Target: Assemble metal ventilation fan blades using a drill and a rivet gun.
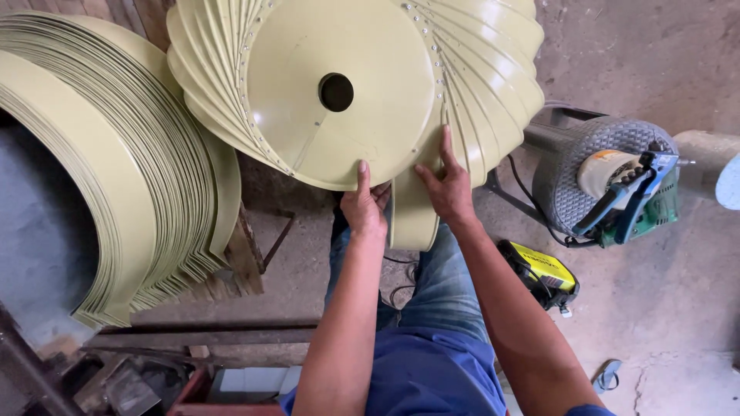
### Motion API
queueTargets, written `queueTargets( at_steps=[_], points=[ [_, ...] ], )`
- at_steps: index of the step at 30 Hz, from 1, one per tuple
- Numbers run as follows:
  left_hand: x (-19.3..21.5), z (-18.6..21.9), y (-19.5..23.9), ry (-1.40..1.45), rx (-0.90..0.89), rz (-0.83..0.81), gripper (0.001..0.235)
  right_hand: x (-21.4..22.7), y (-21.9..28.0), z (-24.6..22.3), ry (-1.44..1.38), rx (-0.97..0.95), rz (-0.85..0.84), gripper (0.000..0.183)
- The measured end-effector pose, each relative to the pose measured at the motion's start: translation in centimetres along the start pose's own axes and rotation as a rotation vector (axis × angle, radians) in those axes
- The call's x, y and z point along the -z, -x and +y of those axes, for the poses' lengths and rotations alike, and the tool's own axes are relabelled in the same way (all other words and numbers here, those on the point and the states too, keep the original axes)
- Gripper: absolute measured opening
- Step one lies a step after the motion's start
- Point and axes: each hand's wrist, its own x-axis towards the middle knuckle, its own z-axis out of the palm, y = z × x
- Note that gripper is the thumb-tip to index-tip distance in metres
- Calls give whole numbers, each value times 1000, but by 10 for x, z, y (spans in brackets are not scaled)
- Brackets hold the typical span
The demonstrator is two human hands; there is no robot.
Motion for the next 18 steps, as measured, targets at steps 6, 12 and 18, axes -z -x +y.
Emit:
queueTargets(
  at_steps=[6, 12, 18],
  points=[
    [1, -1, -2, -18, 3, -13, 56, 0, 1, -4, 44, -27, 20, 97],
    [4, -2, -6, -14, 0, -28, 55, -2, 0, 7, 64, 14, 33, 98],
    [6, -5, -8, 11, 1, -38, 57, 25, 31, -15, 34, -112, 52, 99]
  ],
)
